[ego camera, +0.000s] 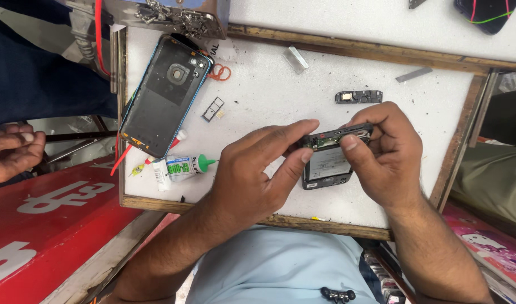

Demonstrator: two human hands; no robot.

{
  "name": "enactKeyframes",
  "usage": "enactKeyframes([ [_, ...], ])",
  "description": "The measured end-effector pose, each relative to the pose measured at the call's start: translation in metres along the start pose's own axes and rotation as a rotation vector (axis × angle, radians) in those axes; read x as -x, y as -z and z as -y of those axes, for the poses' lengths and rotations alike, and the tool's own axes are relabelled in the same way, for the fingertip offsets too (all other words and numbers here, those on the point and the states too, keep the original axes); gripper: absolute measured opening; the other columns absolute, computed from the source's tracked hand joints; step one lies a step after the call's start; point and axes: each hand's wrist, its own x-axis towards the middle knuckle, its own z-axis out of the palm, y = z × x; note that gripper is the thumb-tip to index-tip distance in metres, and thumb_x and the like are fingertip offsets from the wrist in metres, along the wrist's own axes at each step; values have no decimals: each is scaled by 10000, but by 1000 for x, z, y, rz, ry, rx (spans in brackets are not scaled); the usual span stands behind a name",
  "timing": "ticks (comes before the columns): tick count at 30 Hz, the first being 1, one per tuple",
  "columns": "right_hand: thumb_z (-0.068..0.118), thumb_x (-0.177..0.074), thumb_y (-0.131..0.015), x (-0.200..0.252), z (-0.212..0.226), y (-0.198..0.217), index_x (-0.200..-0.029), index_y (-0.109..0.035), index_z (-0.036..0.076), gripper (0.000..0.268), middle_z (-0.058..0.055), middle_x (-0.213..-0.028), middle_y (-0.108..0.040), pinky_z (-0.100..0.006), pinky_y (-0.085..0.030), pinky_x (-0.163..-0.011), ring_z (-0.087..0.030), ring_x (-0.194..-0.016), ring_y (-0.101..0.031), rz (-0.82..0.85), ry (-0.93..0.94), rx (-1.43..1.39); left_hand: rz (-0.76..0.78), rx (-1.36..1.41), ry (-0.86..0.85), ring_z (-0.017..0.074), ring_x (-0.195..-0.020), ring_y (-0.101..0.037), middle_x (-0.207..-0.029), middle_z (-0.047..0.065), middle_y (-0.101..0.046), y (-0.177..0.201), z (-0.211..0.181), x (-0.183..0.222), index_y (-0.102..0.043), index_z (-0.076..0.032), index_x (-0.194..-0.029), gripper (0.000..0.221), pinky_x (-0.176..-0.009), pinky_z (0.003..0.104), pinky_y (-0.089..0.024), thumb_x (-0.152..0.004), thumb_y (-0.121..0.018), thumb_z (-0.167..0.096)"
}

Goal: The person applies adhesive to the edges of a smartphone frame, aligns and presses the screen onto the frame, wipes the surface with a cloth, and secures the assembly with rubber bands. The person then handles a small circuit board component and places it into the phone's internal compartment.

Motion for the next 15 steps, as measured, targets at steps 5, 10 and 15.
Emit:
enactKeyframes([
  [5, 126, -1104, -619, 2, 4, -1, -1172, -509, 19, 169, -11, -884, -624, -126, -463, -581, 23, -713, -558, 7, 3, -7, -47, -76, -48, 255, -962, -770, -1066, 135, -752, -5, 1, -2, -663, -12, -1242, 212, -816, 340, -616, -1034, -689, -45],
  [10, 127, -1101, -585, -2, 6, 0, -1175, -520, 21, 145, 9, -834, -623, -131, -387, -522, 40, -641, -508, 16, -9, 12, -46, -172, -90, 272, -950, -759, -1040, 137, -739, -8, 1, -3, -658, 2, -1229, 200, -810, 360, -614, -1033, -683, -23],
  [15, 110, -1096, -580, -1, 7, 0, -1171, -551, 14, 125, 17, -777, -614, -143, -329, -506, 43, -605, -461, -11, -45, 27, -75, -216, -121, 266, -941, -760, -1037, 132, -738, -11, 1, -5, -656, -3, -1221, 197, -807, 355, -620, -1029, -689, -31],
])
